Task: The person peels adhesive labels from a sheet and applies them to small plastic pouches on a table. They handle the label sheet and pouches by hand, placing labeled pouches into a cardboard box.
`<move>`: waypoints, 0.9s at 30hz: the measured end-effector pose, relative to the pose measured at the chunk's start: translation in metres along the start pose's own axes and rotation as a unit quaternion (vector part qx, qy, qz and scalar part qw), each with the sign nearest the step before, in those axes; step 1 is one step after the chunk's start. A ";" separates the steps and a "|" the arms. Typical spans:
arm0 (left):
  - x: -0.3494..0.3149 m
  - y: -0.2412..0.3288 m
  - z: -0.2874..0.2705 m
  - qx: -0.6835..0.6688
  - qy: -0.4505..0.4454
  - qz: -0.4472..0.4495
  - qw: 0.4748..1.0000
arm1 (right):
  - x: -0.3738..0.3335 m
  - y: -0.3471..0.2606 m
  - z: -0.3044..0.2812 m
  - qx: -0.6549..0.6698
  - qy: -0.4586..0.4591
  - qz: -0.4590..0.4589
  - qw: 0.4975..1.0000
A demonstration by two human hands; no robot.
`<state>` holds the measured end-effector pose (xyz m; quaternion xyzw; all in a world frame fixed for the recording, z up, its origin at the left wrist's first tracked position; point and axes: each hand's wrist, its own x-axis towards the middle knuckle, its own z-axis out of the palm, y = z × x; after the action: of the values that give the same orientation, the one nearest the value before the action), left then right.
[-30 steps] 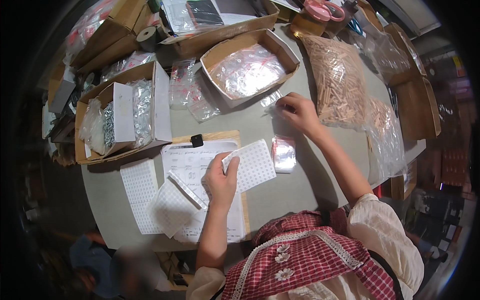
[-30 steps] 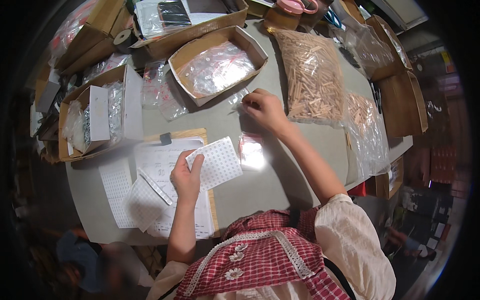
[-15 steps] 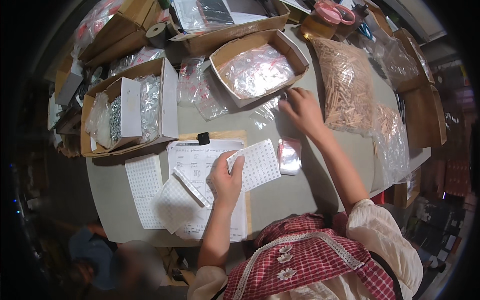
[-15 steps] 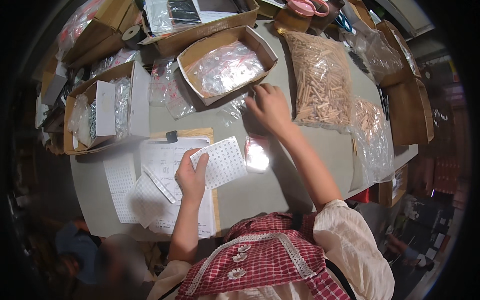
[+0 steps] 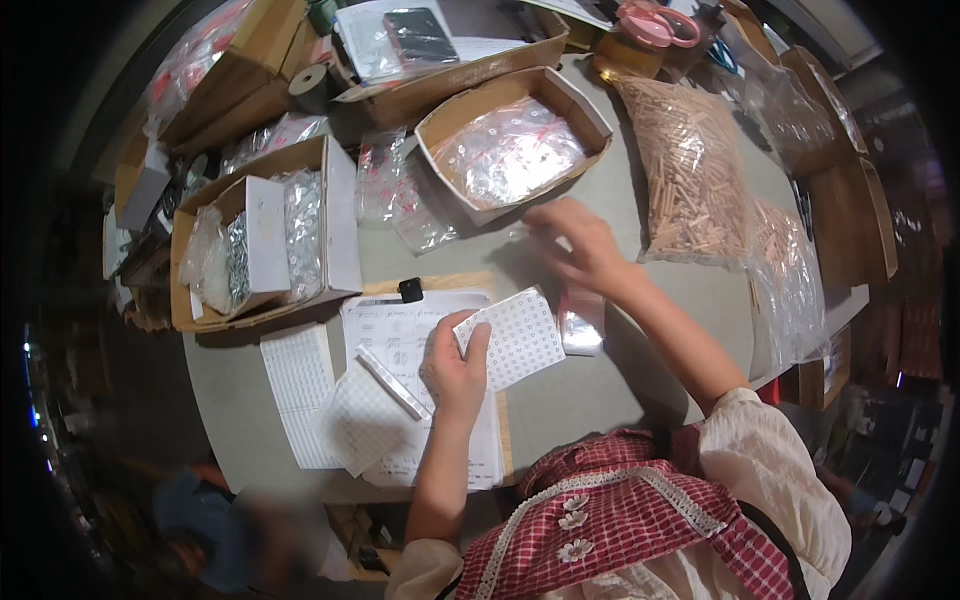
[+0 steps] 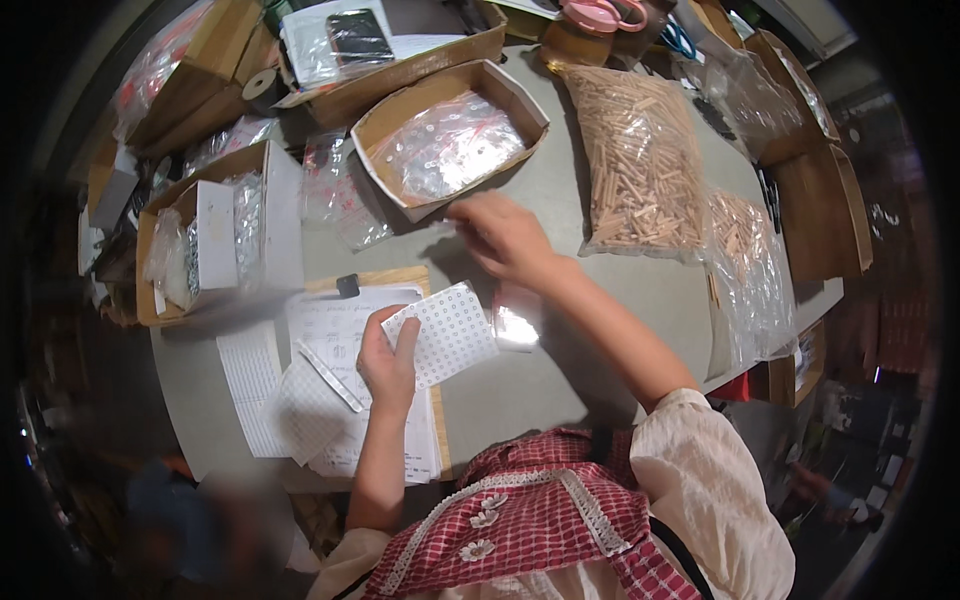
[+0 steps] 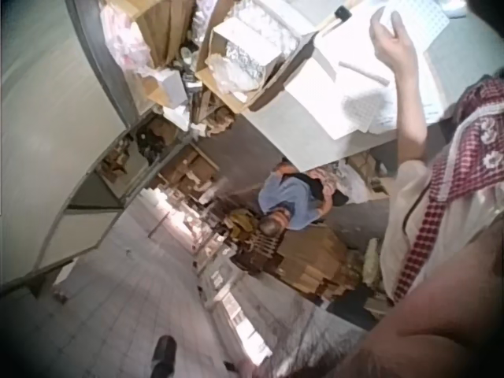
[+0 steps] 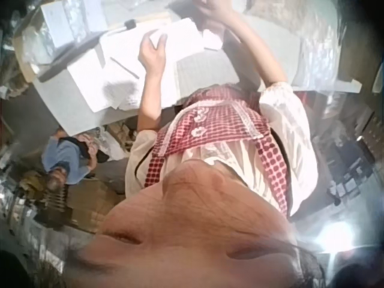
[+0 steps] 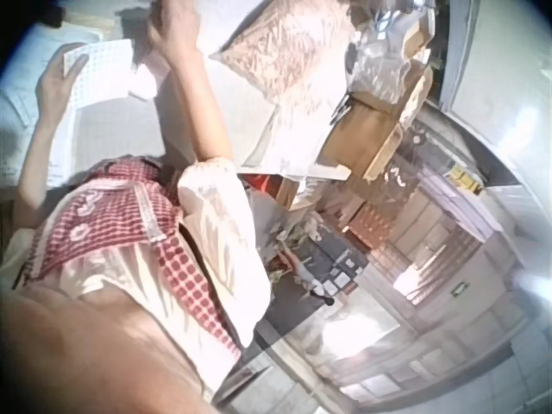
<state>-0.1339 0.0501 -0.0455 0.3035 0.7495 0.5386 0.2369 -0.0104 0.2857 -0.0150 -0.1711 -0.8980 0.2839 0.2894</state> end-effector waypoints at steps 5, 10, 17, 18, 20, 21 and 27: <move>-0.005 0.009 -0.002 -0.099 -0.039 -0.059 0.993 | 0.050 -0.015 -0.025 -0.152 0.160 -0.036 0.975; -0.007 0.001 -0.012 -0.194 -0.053 -0.110 0.973 | 0.015 -0.047 -0.035 0.136 -0.091 0.039 0.986; -0.028 0.024 -0.021 -0.255 -0.088 -0.080 0.960 | -0.042 -0.089 -0.049 0.193 -0.241 0.245 0.919; -0.032 0.029 -0.020 -0.255 -0.094 -0.085 0.959 | -0.046 -0.094 -0.053 0.181 -0.236 0.250 0.921; -0.039 0.032 -0.017 -0.268 -0.101 -0.099 0.953 | -0.062 -0.096 -0.054 0.150 -0.194 0.173 0.954; -0.042 0.030 -0.015 -0.282 -0.102 -0.108 0.948 | -0.070 -0.095 -0.054 0.133 -0.173 0.133 0.967; -0.064 0.015 -0.002 -0.298 -0.108 -0.187 0.930 | -0.112 -0.088 -0.055 0.082 -0.060 0.100 0.990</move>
<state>-0.0870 0.0074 -0.0287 0.1294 0.5675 0.6470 0.4925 0.0974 0.1866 0.0280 -0.2186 -0.8658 0.3939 0.2179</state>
